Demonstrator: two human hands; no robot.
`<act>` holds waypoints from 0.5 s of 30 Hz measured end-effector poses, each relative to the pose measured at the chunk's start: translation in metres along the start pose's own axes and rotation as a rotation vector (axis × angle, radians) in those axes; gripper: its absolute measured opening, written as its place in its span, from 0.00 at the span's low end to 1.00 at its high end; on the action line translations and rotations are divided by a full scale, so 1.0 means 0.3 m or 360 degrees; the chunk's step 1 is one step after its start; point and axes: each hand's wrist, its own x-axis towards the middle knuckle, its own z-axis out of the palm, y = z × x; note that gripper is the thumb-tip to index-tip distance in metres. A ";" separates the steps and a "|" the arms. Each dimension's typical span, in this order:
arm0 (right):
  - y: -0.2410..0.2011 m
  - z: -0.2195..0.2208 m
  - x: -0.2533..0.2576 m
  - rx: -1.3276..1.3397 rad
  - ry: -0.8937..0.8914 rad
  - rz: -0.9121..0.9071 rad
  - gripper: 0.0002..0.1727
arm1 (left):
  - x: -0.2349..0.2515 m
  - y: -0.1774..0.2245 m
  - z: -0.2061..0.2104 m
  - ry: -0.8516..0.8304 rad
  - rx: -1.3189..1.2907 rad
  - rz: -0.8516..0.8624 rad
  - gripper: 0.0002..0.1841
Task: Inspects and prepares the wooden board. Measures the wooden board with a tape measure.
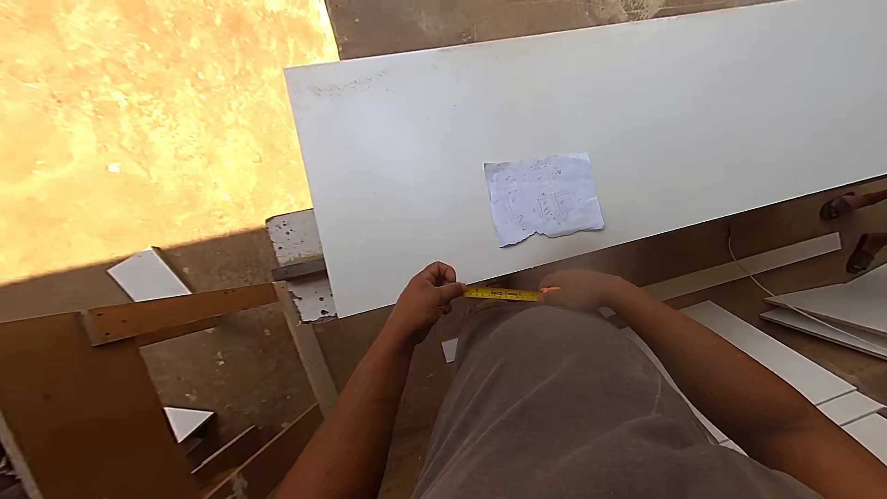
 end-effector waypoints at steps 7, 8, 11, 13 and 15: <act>0.551 -0.281 -0.353 -0.0359 0.0518 0.0742 0.20 | -0.061 -0.126 -0.343 0.1426 0.0596 -0.0100 0.18; 0.615 -0.313 -0.376 -0.0390 0.0531 0.0796 0.21 | -0.050 -0.157 -0.318 0.1553 0.0650 -0.0151 0.19; 0.725 -0.368 -0.397 -0.0516 0.0557 0.0776 0.18 | 0.004 -0.207 -0.243 0.1907 0.0681 -0.0228 0.19; 0.728 -0.396 -0.388 -0.0594 0.0535 0.0708 0.17 | 0.022 -0.209 -0.194 0.2057 0.0640 -0.0277 0.18; 0.739 -0.412 -0.372 -0.0689 0.0504 0.0626 0.16 | 0.022 -0.192 -0.159 0.2143 0.0601 -0.0338 0.20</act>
